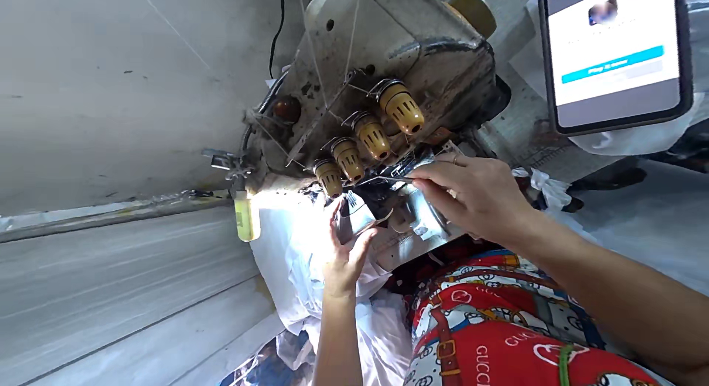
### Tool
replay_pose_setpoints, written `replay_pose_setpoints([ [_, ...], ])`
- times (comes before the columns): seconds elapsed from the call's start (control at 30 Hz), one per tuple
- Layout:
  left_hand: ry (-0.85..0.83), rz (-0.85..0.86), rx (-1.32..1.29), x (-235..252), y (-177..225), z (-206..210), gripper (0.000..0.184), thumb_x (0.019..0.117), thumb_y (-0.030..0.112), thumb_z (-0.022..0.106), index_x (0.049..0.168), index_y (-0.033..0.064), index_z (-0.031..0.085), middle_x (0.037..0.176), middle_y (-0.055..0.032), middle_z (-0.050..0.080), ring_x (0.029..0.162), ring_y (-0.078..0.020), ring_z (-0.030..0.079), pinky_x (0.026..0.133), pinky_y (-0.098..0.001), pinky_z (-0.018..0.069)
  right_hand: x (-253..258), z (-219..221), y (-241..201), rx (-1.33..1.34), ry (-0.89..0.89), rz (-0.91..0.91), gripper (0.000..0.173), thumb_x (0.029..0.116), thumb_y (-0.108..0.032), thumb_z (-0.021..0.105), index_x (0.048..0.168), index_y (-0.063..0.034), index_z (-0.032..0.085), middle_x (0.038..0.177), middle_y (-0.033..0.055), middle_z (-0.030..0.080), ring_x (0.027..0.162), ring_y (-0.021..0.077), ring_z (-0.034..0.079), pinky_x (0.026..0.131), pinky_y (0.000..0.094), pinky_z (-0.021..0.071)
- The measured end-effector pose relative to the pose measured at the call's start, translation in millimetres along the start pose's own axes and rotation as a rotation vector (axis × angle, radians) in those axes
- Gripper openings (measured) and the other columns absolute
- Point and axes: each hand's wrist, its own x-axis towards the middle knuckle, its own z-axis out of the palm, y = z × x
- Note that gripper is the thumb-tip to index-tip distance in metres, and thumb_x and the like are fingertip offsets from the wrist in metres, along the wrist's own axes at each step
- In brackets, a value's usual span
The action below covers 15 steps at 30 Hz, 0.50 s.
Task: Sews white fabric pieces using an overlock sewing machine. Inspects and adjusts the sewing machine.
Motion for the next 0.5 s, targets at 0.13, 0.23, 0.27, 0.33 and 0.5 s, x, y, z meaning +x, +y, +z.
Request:
replay_pose_setpoints([
  [0.13, 0.228, 0.138, 0.081, 6.1, 21.3, -7.0, 0.027, 0.1010, 0.040, 0.063, 0.112, 0.0154, 0.067, 0.109, 0.0049, 0.065, 0.115, -0.0003, 0.056, 0.102, -0.0202, 0.0405, -8.1, -30.5, 5.1, 0.102, -0.015, -0.091, 0.023, 0.0991, -0.021, 0.056, 0.099, -0.0104, 0.077, 0.083, -0.0005, 0.069, 0.070, 0.0054, 0.063, 0.060, 0.0231, 0.0526],
  [0.23, 0.148, 0.200, 0.017, 11.3, 44.2, -4.7, 0.023, 0.0997, 0.028, 0.067, 0.114, 0.0107, 0.070, 0.113, -0.0020, 0.063, 0.106, 0.0004, 0.060, 0.091, -0.0127, 0.0477, -23.4, -56.9, 3.5, 0.200, -0.118, -0.253, 0.024, 0.1022, -0.021, 0.054, 0.101, -0.0099, 0.076, 0.080, -0.0013, 0.067, 0.069, 0.0003, 0.058, 0.061, 0.0152, 0.0468],
  [0.27, 0.104, 0.206, -0.011, 13.4, 49.0, -2.3, 0.024, 0.0990, 0.027, 0.068, 0.113, 0.0083, 0.072, 0.114, -0.0068, 0.063, 0.101, -0.0016, 0.062, 0.088, -0.0129, 0.0495, -28.8, -63.7, 1.8, 0.231, -0.157, -0.279, 0.024, 0.1033, -0.022, 0.054, 0.102, -0.0096, 0.075, 0.080, -0.0002, 0.067, 0.069, 0.0003, 0.058, 0.062, 0.0144, 0.0459],
  [0.33, 0.013, 0.221, -0.105, 16.3, 53.9, 1.2, 0.019, 0.0986, 0.021, 0.069, 0.105, 0.0056, 0.077, 0.110, -0.0122, 0.069, 0.092, -0.0061, 0.066, 0.085, -0.0154, 0.0526, -39.2, -72.4, -0.2, 0.288, -0.226, -0.290, 0.024, 0.1052, -0.023, 0.054, 0.105, -0.0093, 0.073, 0.082, 0.0018, 0.066, 0.072, 0.0011, 0.058, 0.065, 0.0138, 0.0453],
  [0.5, -0.088, 0.291, -0.179, 9.4, 61.3, -8.4, 0.014, 0.0987, 0.016, 0.067, 0.094, 0.0067, 0.078, 0.091, -0.0068, 0.076, 0.090, -0.0106, 0.071, 0.085, -0.0201, 0.0557, -56.6, -74.8, 3.6, 0.364, -0.378, -0.163, 0.028, 0.1096, -0.027, 0.045, 0.113, -0.0083, 0.065, 0.088, 0.0008, 0.066, 0.075, 0.0004, 0.060, 0.068, 0.0162, 0.0502],
])
